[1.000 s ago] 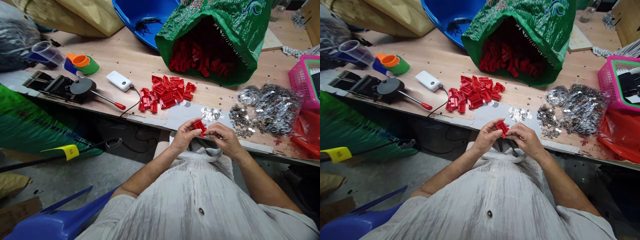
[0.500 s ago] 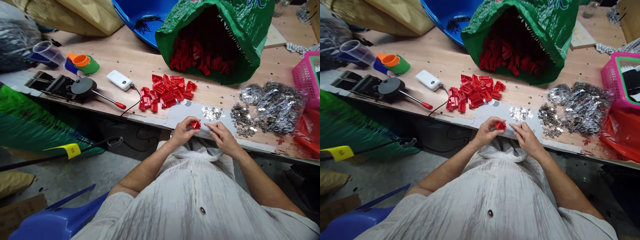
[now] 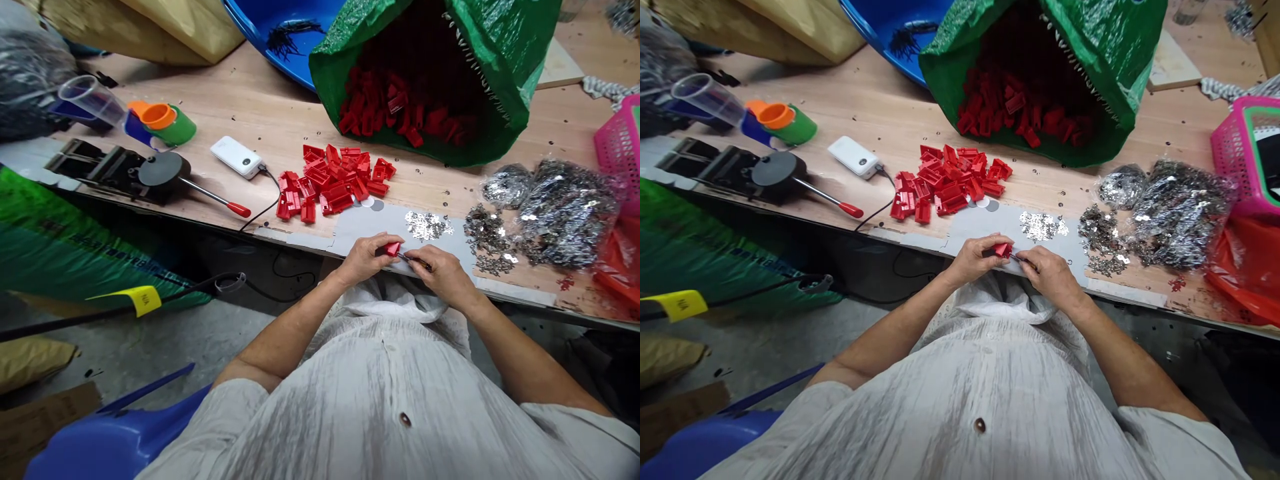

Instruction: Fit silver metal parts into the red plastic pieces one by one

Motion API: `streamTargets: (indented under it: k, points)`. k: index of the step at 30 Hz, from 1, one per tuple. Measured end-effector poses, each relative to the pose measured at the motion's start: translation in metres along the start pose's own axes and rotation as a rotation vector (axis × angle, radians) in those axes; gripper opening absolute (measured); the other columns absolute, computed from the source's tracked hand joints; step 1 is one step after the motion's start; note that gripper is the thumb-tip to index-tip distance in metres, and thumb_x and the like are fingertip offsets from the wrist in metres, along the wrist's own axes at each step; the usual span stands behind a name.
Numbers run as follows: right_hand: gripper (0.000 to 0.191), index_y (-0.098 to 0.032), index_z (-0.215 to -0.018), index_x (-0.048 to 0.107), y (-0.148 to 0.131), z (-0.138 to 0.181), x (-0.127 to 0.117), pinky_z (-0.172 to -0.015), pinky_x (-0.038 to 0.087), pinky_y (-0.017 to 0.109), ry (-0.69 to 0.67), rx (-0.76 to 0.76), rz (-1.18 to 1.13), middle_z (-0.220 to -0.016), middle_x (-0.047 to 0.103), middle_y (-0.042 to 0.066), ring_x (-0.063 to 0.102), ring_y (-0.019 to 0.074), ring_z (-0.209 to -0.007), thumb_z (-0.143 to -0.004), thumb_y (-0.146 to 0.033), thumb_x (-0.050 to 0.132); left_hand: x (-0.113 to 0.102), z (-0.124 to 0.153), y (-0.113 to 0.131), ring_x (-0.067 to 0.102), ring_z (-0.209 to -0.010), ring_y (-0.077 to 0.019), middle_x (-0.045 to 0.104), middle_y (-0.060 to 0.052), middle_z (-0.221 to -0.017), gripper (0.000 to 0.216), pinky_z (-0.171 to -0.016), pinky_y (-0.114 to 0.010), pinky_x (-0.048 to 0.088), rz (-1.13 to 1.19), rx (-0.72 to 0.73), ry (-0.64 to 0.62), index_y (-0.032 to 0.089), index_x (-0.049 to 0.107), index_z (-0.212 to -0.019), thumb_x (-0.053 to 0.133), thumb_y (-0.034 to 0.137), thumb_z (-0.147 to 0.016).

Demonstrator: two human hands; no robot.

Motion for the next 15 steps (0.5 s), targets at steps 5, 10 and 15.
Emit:
streamTargets:
  k: [5, 10, 15]
  points:
    - [0.023, -0.021, -0.110, 0.071, 0.003, 0.001, 0.006, -0.081, 0.052, 0.034, 0.002, -0.015, 0.036, -0.098, 0.071, 0.007, 0.068, 0.0207, -0.091, -0.096, -0.022, 0.052, -0.002, -0.001, 0.001, 0.065, -0.119, -0.0237, 0.075, -0.003, -0.110, 0.036, -0.113, -0.036, 0.041, -0.008, -0.033, -0.007, 0.022, 0.071, -0.112, 0.077, 0.026, -0.077]
    - [0.023, -0.020, -0.108, 0.072, -0.007, 0.001, 0.005, -0.082, 0.051, 0.034, -0.006, 0.064, 0.083, -0.102, 0.072, 0.007, 0.068, 0.0216, -0.093, -0.095, -0.020, 0.053, -0.003, -0.002, 0.006, 0.069, -0.099, -0.0192, 0.074, -0.005, -0.108, 0.032, -0.093, -0.029, 0.050, -0.012, -0.013, -0.026, 0.019, 0.070, -0.109, 0.075, 0.024, -0.078]
    - [0.024, -0.020, -0.105, 0.073, -0.027, -0.010, 0.001, -0.077, 0.048, 0.034, -0.103, 0.231, 0.208, -0.100, 0.072, 0.008, 0.067, 0.0237, -0.092, -0.094, -0.019, 0.051, 0.000, -0.001, 0.007, 0.069, -0.094, -0.0178, 0.074, -0.003, -0.104, 0.028, -0.088, -0.027, 0.049, -0.040, -0.026, -0.005, 0.020, 0.069, -0.105, 0.073, 0.022, -0.078]
Point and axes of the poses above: each hand's wrist, its own z-axis away from the middle knuckle, its own x-axis out of the palm, y = z × x, the point moved 1 cm from there along -z, towards the middle knuckle
